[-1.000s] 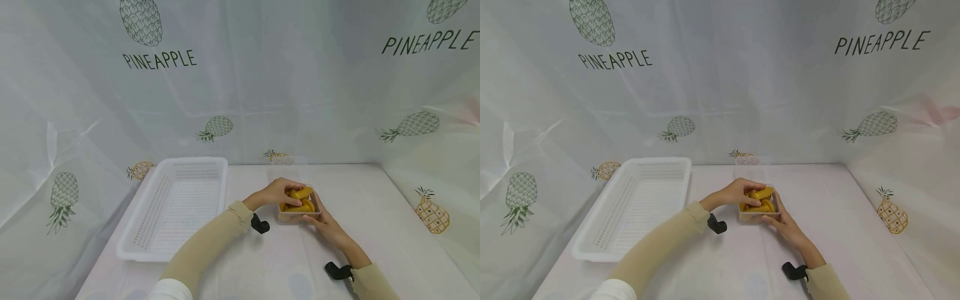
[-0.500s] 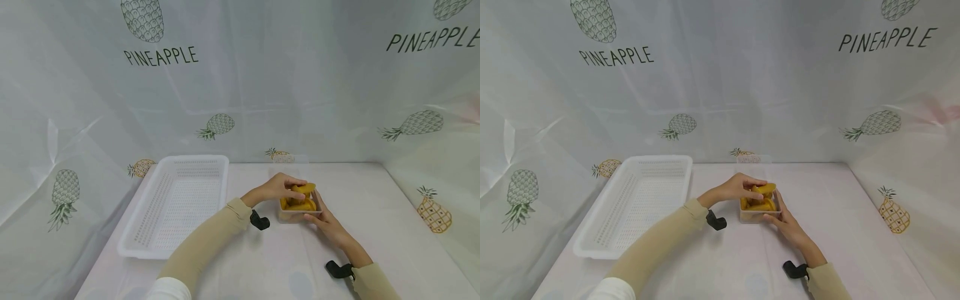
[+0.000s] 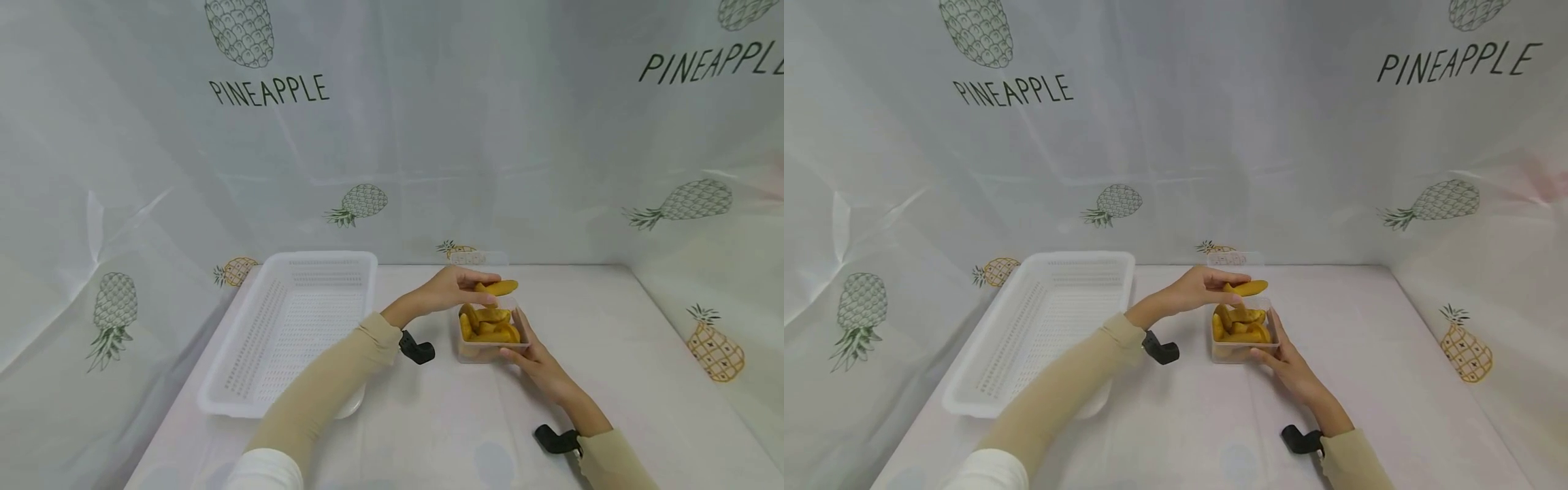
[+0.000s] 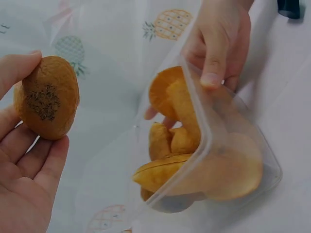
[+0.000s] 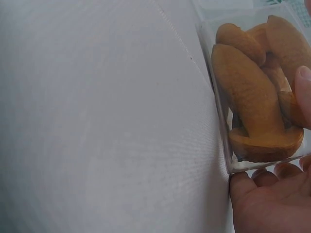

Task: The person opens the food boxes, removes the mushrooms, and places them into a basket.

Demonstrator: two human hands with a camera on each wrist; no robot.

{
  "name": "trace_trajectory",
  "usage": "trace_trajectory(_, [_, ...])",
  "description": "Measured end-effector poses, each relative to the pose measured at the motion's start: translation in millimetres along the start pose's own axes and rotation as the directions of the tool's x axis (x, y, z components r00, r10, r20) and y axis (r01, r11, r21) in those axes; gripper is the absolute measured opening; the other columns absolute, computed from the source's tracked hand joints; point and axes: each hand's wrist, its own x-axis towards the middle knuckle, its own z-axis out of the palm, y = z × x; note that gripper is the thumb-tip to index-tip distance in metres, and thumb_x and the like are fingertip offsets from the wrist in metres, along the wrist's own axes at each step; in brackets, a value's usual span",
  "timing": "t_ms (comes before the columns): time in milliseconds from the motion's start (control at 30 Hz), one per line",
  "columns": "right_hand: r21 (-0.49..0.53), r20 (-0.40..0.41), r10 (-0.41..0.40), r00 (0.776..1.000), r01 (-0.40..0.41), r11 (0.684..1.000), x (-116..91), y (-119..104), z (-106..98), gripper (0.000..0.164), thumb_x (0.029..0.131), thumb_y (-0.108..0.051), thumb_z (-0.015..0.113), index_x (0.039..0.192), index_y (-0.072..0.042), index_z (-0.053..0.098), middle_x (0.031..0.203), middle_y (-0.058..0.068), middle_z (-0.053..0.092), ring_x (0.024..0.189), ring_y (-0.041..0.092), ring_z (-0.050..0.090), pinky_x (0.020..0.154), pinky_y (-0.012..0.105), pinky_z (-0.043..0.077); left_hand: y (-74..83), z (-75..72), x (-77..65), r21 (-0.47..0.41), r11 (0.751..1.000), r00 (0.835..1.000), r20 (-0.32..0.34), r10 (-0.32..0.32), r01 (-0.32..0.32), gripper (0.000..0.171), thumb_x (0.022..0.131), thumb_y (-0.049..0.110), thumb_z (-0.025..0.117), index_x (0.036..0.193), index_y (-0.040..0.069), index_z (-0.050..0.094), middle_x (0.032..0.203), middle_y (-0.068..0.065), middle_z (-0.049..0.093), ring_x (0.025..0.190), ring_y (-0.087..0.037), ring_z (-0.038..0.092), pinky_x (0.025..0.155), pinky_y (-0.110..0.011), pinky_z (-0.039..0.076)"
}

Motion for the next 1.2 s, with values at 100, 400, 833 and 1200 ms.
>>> trace_trajectory(100, [-0.003, -0.001, -0.003, 1.0, 0.003, 1.0, -0.3, 0.0, -0.1, 0.089, 0.104, -0.012, 0.054, 0.159, -0.031, -0.015, 0.163, 0.019, -0.015, 0.146, 0.047, -0.01, 0.107, 0.068, 0.013, 5.1, -7.1, -5.0, -0.033, 0.999, 1.0, -0.01, -0.01, 0.009, 0.048, 0.096, 0.017, 0.07, 0.142, 0.009, 0.057, 0.124, -0.001, 0.069, 0.101, -0.012, 0.069, 0.095, -0.025, 0.051])
trace_trajectory(400, [-0.015, 0.003, 0.002, 1.0, -0.001, 1.0, 0.6, -0.4, 1.3, 0.089, 0.104, -0.012, 0.055, 0.159, -0.024, -0.015, 0.164, 0.018, -0.014, 0.147, 0.046, -0.01, 0.109, 0.059, 0.017, 10.2, -35.7, -28.5, -0.089, 0.996, 0.998, -0.067, -0.016, 0.01, 0.044, 0.1, 0.017, 0.064, 0.143, 0.009, 0.056, 0.112, -0.008, 0.072, 0.104, -0.019, 0.068, 0.1, -0.032, 0.049])
trace_trajectory(833, [-0.024, -0.005, 0.006, 1.0, -0.006, 1.0, -0.3, 0.9, 0.9, 0.089, 0.104, -0.013, 0.055, 0.159, -0.022, -0.014, 0.164, 0.018, -0.013, 0.146, 0.047, -0.009, 0.106, 0.063, 0.018, 12.2, -90.0, -84.4, -0.102, 0.995, 0.973, -0.229, -0.039, 0.016, 0.041, 0.1, 0.021, 0.064, 0.14, 0.015, 0.06, 0.118, -0.011, 0.071, 0.113, -0.023, 0.064, 0.11, -0.04, 0.039])
trace_trajectory(1200, [0.021, 0.004, -0.009, 1.0, 0.008, 1.0, -0.4, -1.0, 0.8, 0.09, 0.104, -0.011, 0.055, 0.159, -0.023, -0.015, 0.163, 0.018, -0.016, 0.146, 0.045, -0.013, 0.094, 0.005, 0.03, 8.9, -130.3, -133.4, -0.029, 0.998, 0.934, -0.35, -0.067, 0.061, 0.041, 0.102, 0.027, 0.06, 0.142, 0.018, 0.058, 0.121, -0.01, 0.068, 0.118, -0.024, 0.057, 0.11, -0.049, 0.037])
